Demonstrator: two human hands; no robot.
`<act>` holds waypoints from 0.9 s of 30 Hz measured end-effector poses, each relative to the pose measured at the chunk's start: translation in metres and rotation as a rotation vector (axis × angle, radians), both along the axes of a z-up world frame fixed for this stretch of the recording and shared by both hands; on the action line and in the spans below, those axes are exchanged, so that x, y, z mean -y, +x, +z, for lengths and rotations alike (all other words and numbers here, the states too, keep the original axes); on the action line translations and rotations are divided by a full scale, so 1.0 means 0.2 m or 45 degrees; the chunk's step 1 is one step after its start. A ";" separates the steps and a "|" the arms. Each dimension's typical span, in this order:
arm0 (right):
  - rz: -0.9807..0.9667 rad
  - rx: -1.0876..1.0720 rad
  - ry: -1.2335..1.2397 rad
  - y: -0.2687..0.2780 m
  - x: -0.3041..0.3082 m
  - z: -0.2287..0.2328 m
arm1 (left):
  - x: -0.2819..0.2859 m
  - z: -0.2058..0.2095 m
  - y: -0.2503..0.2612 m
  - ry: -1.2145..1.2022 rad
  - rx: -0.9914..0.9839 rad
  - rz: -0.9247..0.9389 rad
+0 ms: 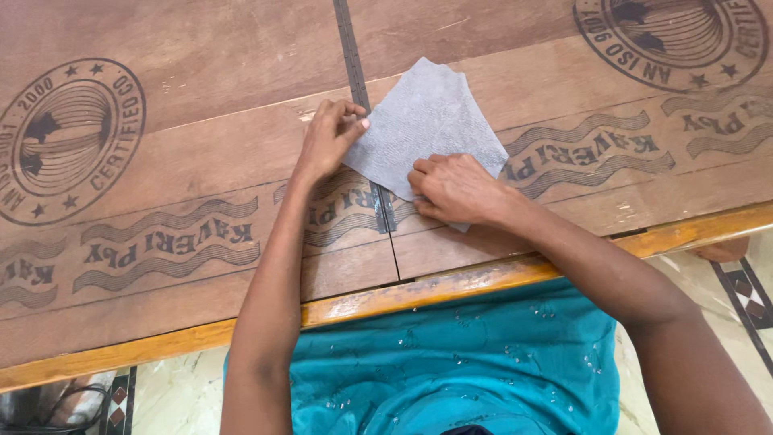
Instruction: The person wipes the top surface and side edges of a wooden table using a gray cloth. The person moves the cloth back and forth across the tabletop and along the side panel, covering multiple areas.
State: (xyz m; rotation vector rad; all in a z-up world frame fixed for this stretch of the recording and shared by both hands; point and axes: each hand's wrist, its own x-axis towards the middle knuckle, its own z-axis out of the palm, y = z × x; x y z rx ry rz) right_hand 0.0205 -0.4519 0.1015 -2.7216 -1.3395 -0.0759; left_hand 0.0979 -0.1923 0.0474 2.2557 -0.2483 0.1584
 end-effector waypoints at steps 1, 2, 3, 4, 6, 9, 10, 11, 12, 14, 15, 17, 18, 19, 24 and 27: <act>0.004 -0.024 0.002 0.01 0.02 0.01 | 0.01 0.01 -0.02 0.135 0.017 -0.029; -0.026 -0.172 -0.124 0.02 0.04 0.03 | 0.01 0.03 -0.03 0.204 0.044 -0.056; -0.059 -0.322 -0.247 0.03 0.07 0.06 | 0.01 0.04 -0.04 0.275 0.070 -0.086; -0.093 -0.472 -0.371 0.04 0.10 0.10 | 0.01 0.04 -0.05 0.345 0.095 -0.117; -0.159 -0.611 -0.421 0.04 0.17 0.17 | 0.00 0.04 -0.06 0.310 0.079 -0.144; -0.326 -0.607 -0.119 0.01 0.20 0.18 | -0.02 0.01 -0.03 0.308 0.075 -0.164; -0.391 -0.569 0.043 0.00 0.19 0.15 | -0.03 0.00 -0.02 0.316 0.075 -0.165; -0.265 -0.386 0.064 -0.03 0.19 0.12 | -0.03 -0.01 -0.01 0.315 0.091 -0.172; -0.138 -0.204 0.082 -0.10 0.17 0.07 | -0.04 -0.02 -0.01 0.315 0.107 -0.179; -0.008 0.084 0.040 -0.22 0.14 -0.02 | -0.04 -0.03 -0.01 0.330 0.123 -0.185; -0.004 0.190 -0.021 -0.28 0.13 -0.06 | -0.04 -0.04 -0.01 0.342 0.123 -0.181; 0.067 0.366 -0.122 -0.34 0.14 -0.09 | -0.03 -0.04 0.00 0.357 0.133 -0.181; 0.135 0.435 -0.160 -0.35 0.15 -0.09 | -0.03 -0.04 0.00 0.359 0.142 -0.183; 0.205 0.502 -0.197 -0.36 0.16 -0.10 | -0.03 -0.05 -0.01 0.362 0.149 -0.185; 0.150 0.051 -0.230 -0.36 0.18 -0.02 | 0.00 -0.07 0.01 0.352 0.036 -0.112; 0.084 -0.038 -0.152 -0.36 0.15 0.04 | -0.01 -0.07 0.01 0.363 0.001 -0.105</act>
